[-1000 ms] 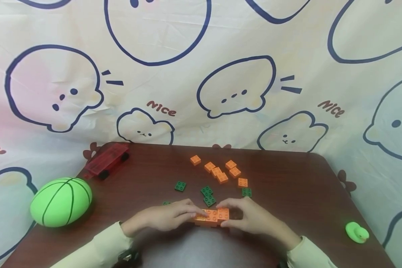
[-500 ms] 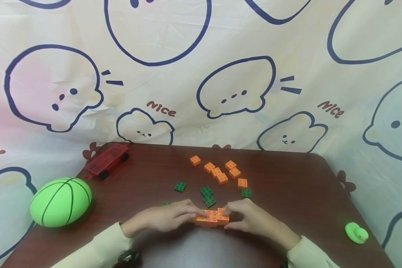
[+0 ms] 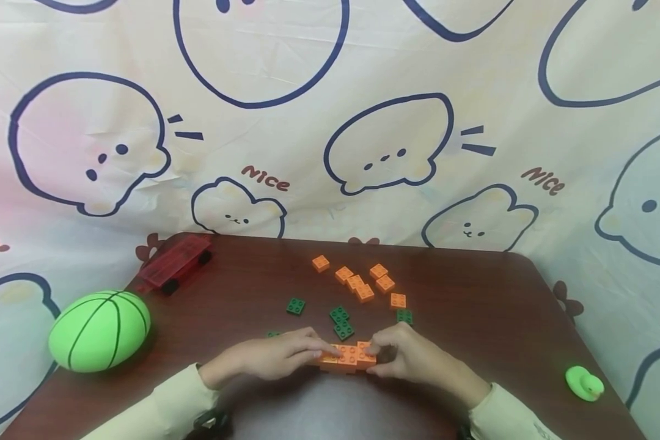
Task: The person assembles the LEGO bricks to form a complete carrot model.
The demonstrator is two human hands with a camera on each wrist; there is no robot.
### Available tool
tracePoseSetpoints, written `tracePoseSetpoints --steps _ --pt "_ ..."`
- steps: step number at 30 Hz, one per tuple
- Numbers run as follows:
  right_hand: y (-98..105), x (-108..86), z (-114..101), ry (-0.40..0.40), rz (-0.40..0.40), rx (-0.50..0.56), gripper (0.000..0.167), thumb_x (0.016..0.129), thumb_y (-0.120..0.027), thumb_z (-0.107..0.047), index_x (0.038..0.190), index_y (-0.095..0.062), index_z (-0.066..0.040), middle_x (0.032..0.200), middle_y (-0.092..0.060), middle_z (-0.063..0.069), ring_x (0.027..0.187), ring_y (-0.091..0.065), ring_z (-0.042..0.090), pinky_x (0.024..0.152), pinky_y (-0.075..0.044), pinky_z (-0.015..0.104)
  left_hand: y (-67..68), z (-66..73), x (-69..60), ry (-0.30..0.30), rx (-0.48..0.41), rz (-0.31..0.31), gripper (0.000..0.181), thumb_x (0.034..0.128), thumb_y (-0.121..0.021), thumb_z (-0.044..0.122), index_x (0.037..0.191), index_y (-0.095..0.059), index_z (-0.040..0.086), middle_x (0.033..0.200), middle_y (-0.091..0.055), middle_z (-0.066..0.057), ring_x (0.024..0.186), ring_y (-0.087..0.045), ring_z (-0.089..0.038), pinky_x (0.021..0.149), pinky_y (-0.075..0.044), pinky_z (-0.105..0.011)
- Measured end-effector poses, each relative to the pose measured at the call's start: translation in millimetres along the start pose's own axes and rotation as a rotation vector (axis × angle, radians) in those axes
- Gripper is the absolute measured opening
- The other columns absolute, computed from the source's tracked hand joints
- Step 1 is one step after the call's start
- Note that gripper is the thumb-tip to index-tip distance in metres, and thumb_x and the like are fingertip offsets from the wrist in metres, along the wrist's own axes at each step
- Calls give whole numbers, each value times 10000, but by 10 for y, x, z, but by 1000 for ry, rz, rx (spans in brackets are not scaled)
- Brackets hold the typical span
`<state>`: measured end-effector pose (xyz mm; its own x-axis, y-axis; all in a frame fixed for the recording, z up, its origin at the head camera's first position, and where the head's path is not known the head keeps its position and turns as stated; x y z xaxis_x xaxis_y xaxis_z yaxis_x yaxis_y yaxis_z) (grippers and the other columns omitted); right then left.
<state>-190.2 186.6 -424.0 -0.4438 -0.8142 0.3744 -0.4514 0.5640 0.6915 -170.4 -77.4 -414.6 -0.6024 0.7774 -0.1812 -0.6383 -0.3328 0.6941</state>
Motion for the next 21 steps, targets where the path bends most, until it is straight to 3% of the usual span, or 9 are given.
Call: tracePoseSetpoints --steps 3,10,15,18,21 --pt "2 -5 -18 -13 -2 -2 152 885 -819 -124 910 -681 -184 828 -702 -65 718 -620 -16 613 -560 187 1 -7 14 -4 -4 -10 381 1134 -379 284 1459 -572 331 1186 -581 73 968 -470 -12 831 -444 -206" --pt "-34 -35 -52 -151 -16 -18 207 885 -825 -174 919 -622 -190 933 -746 -31 802 -702 21 629 -587 199 -5 -10 -3 2 -5 -5 385 1131 -389 289 1474 -559 330 1137 -589 67 924 -462 -22 790 -439 -203" --pt "-30 -17 -60 -204 18 -50 269 828 -865 -100 890 -624 -203 915 -742 -59 827 -709 12 661 -605 234 54 -9 -21 2 -4 69 377 1106 -461 342 1470 -559 349 1229 -598 60 1016 -521 -18 857 -475 -234" --pt "-32 10 -48 -233 32 -68 277 818 -868 -85 866 -629 -217 925 -753 -69 851 -709 -2 689 -606 232 109 -25 -20 -18 -7 124 400 1049 -596 356 1444 -594 296 1295 -628 51 1076 -554 -23 887 -503 -247" --pt "-59 26 -47 -245 36 -56 238 832 -864 -114 880 -660 -228 948 -768 -60 876 -711 0 704 -610 241 123 -56 -23 -15 -4 171 415 966 -737 307 1365 -657 229 1292 -676 52 1031 -586 -12 852 -534 -231"
Point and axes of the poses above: each hand's wrist, its own x-axis towards the middle knuckle, its own y-axis out of the back of the hand, z = x × y, the point moved 3 cm from there along x, towards the middle knuckle
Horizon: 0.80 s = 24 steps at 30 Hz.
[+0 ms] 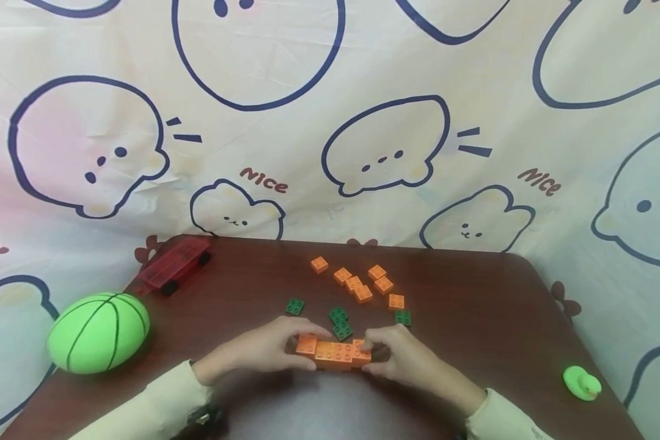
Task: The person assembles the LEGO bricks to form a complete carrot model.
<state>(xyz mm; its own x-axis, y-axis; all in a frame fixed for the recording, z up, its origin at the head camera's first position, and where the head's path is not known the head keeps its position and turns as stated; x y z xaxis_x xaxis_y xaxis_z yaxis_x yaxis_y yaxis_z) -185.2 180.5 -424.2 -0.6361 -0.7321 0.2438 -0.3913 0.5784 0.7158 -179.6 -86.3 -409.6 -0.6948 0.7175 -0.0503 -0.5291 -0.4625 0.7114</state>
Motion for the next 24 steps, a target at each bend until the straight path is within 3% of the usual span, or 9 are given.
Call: tracePoseSetpoints --steps 6,11,15,18,21,24 --pt "-17 -4 -42 72 53 51 182 836 -861 -113 873 -717 -219 888 -768 -57 850 -708 3 682 -610 258 -58 -40 35 4 53 76 309 909 -803 190 1210 -735 176 1188 -734 21 927 -593 14 765 -519 -183" --pt "13 0 -38 101 62 82 188 834 -857 -90 839 -704 -198 817 -747 -50 784 -681 -19 636 -598 240 -74 -40 80 0 41 81 317 901 -810 174 1211 -743 168 1180 -732 8 924 -591 18 748 -509 -161" --pt "50 4 -41 12 3 34 162 851 -854 -156 880 -712 -227 902 -767 -71 854 -696 -7 710 -605 245 -80 -38 87 -3 30 74 322 900 -811 172 1215 -743 157 1178 -727 -1 926 -588 19 751 -510 -166" --pt "153 24 -84 -80 -100 -40 131 880 -830 -316 970 -746 -271 1048 -772 -75 963 -694 24 779 -590 249 -81 -38 88 -10 39 76 324 902 -808 178 1218 -739 155 1173 -724 1 939 -588 14 764 -506 -172" --pt "298 92 -120 -136 -202 -57 249 900 -781 -448 1080 -775 -276 1200 -752 0 1082 -692 105 801 -588 254 -87 -40 82 -19 57 87 325 903 -807 189 1219 -733 164 1170 -724 15 950 -589 5 781 -502 -180" --pt "415 211 -99 -160 -219 -84 296 922 -752 -456 1136 -782 -254 1250 -736 37 1105 -680 145 780 -593 277 -100 -48 67 -25 61 101 338 898 -814 211 1223 -726 181 1179 -725 32 977 -595 -8 810 -505 -197"
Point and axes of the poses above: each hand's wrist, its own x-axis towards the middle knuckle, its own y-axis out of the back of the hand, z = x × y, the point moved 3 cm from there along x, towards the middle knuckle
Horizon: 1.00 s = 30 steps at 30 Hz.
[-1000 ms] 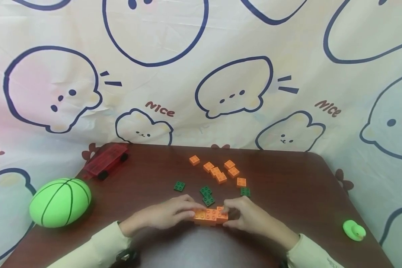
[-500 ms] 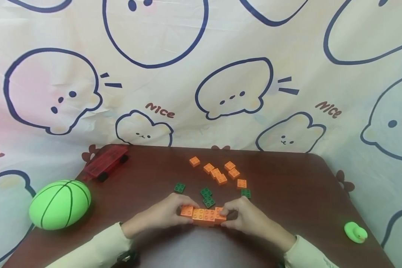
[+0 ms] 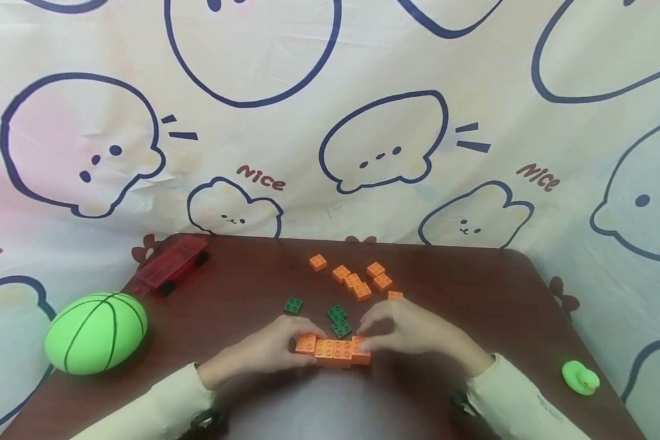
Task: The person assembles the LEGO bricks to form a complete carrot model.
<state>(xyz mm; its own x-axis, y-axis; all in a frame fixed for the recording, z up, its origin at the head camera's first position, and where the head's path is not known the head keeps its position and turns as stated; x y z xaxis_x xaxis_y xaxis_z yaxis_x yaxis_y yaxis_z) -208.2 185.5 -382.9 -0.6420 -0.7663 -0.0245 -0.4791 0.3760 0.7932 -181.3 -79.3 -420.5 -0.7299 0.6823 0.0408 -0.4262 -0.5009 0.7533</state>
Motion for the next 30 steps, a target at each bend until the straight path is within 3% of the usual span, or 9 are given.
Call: tracePoseSetpoints --steps 5,8,12,17,26,30 --pt "152 260 141 -4 102 -236 201 919 -787 -307 1098 -783 -216 1130 -757 -46 1031 -699 145 832 -605 367 -2 -37 -71 41 -39 -5 413 895 -822 274 1281 -697 194 1258 -708 55 1074 -608 -33 890 -529 -246" --pt "259 409 273 -27 139 -327 177 901 -805 -220 1070 -781 -173 1120 -753 2 1031 -707 225 839 -602 419 12 -57 -100 50 -42 4 427 899 -818 275 1294 -693 169 1258 -707 45 1067 -611 -40 883 -543 -260" --pt "350 590 430 -58 124 -325 197 883 -818 -169 1073 -779 -138 1173 -748 60 1093 -694 283 882 -594 451 51 -62 -114 44 -65 24 402 896 -821 227 1269 -708 131 1192 -716 27 997 -615 -33 828 -565 -247" --pt "320 763 528 -83 67 -352 220 869 -831 -170 1084 -790 -156 1154 -760 26 1107 -694 259 937 -588 436 85 -58 -113 58 -120 37 380 895 -822 217 1245 -722 111 1154 -724 21 989 -655 -59 817 -593 -244" --pt "177 865 613 -39 47 -445 182 825 -867 -151 994 -808 -180 1060 -769 -1 961 -689 188 842 -599 369 75 -53 -109 64 -145 31 365 891 -826 215 1228 -728 113 1147 -731 20 988 -670 -70 811 -591 -231" --pt "134 864 638 -98 40 -446 186 840 -856 -156 1004 -786 -208 1096 -750 4 964 -666 186 805 -596 352 88 -62 -111 57 -130 34 363 891 -826 215 1224 -729 108 1144 -733 17 991 -675 -71 810 -589 -226"
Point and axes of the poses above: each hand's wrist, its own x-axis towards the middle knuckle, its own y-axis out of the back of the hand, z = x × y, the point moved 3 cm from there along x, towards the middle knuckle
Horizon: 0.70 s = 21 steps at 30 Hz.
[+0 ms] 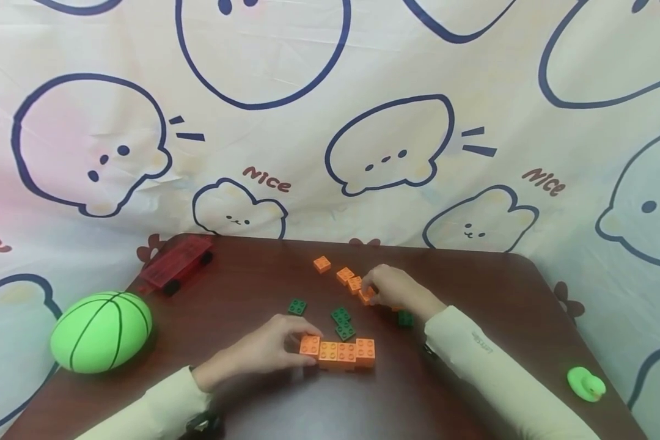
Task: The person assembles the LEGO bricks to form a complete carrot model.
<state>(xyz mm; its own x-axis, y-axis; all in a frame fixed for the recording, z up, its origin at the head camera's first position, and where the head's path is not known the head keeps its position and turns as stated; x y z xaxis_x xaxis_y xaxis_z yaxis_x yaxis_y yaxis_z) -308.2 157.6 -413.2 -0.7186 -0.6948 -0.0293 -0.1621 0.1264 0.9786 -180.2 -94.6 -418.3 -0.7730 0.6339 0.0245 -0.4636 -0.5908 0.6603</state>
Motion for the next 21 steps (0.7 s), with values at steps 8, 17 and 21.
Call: tracePoseSetpoints --steps 8,17,21 --pt "14 -32 -32 70 22 27 156 855 -845 -138 976 -767 -198 975 -741 -21 821 -638 171 713 -544 280 9 -15 12 -17 11 7 341 889 -827 213 1206 -732 129 1117 -734 30 946 -647 -31 798 -598 -243" --pt "285 -231 -421 264 153 170 172 881 -823 -164 1046 -805 -211 1116 -757 -22 1036 -697 149 913 -594 385 -15 -8 17 -6 -5 -3 338 900 -817 214 1212 -729 119 1121 -733 31 955 -654 -38 815 -596 -252" --pt "342 -371 -676 343 193 248 162 880 -830 -187 1042 -817 -192 1079 -746 -39 963 -688 94 824 -607 269 -14 -26 19 -8 -10 -4 320 899 -817 213 1201 -735 143 1118 -735 29 960 -666 -39 812 -599 -253"
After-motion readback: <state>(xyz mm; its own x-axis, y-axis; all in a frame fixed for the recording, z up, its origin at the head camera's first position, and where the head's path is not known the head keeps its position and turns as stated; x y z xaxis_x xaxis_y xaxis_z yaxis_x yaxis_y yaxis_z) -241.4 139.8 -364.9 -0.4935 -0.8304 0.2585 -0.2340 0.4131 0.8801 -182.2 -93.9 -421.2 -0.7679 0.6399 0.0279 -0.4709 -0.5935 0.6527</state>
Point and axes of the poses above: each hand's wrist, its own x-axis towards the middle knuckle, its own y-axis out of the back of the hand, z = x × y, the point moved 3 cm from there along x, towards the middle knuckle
